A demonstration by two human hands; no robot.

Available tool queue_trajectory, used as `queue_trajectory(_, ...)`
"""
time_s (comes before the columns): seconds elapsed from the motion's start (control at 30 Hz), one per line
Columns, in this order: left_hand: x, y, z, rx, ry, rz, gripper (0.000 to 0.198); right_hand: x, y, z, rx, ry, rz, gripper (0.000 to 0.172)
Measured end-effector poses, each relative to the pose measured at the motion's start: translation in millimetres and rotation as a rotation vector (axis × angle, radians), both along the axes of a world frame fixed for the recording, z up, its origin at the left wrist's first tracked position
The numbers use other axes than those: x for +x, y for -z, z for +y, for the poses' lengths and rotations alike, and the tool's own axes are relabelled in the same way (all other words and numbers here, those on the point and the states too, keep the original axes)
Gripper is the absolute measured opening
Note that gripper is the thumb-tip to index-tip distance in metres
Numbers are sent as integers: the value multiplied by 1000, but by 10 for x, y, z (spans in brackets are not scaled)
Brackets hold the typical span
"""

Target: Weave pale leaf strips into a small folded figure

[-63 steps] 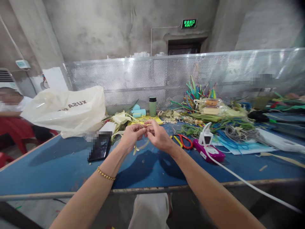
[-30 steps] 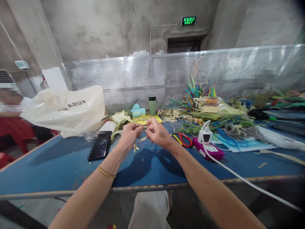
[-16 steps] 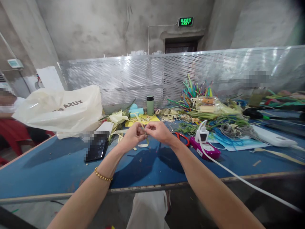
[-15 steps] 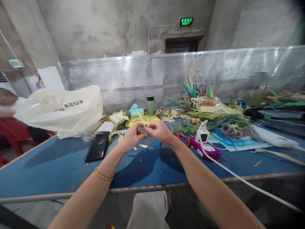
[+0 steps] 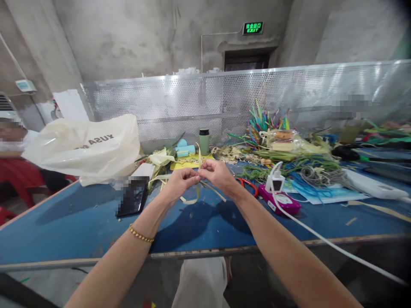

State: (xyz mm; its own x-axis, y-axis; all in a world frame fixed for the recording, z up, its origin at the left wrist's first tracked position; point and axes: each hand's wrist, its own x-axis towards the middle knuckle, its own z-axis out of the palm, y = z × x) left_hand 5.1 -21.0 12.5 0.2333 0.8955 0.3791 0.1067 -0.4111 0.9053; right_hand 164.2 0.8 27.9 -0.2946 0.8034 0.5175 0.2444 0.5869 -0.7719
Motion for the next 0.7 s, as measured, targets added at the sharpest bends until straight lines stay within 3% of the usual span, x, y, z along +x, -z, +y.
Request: queue_trajectory(0.7,58,108,52,-55,-87,-17,23,-56,153,89,107,47,-123,7)
